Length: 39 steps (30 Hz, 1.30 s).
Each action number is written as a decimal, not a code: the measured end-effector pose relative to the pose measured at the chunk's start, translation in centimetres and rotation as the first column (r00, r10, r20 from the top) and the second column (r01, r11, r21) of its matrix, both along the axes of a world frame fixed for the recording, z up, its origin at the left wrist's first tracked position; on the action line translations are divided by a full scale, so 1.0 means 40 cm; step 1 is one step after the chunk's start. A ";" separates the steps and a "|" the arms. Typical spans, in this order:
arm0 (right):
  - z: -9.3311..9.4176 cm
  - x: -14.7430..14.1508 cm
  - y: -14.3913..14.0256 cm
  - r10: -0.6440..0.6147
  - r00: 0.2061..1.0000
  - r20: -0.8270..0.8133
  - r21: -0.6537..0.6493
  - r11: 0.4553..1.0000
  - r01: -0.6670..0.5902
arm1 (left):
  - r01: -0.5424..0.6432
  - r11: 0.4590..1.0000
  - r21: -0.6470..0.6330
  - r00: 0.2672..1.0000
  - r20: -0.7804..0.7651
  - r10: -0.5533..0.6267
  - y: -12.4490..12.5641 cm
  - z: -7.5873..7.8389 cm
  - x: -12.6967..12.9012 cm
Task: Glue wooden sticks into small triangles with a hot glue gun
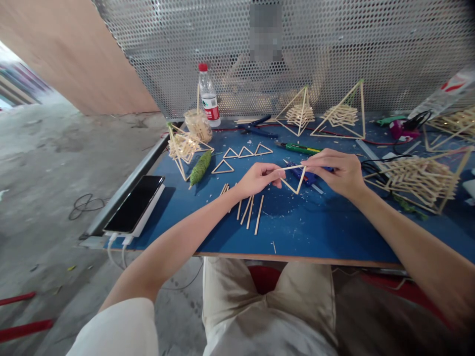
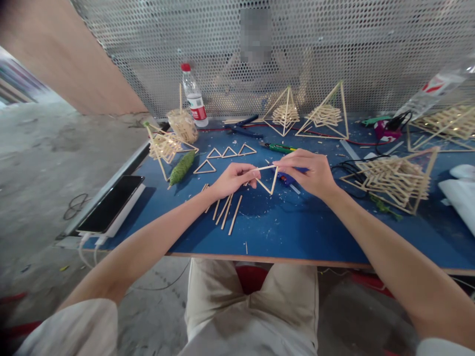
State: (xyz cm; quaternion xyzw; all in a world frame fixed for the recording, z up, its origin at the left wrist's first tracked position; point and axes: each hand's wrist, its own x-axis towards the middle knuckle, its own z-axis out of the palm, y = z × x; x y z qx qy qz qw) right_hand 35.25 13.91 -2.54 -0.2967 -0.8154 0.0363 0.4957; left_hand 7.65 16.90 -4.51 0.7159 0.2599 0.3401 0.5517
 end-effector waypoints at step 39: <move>0.011 -0.032 -0.020 -0.211 0.976 -0.049 -0.007 0.977 0.211 | -0.159 0.984 0.076 0.987 0.036 0.157 0.005 -0.005 0.002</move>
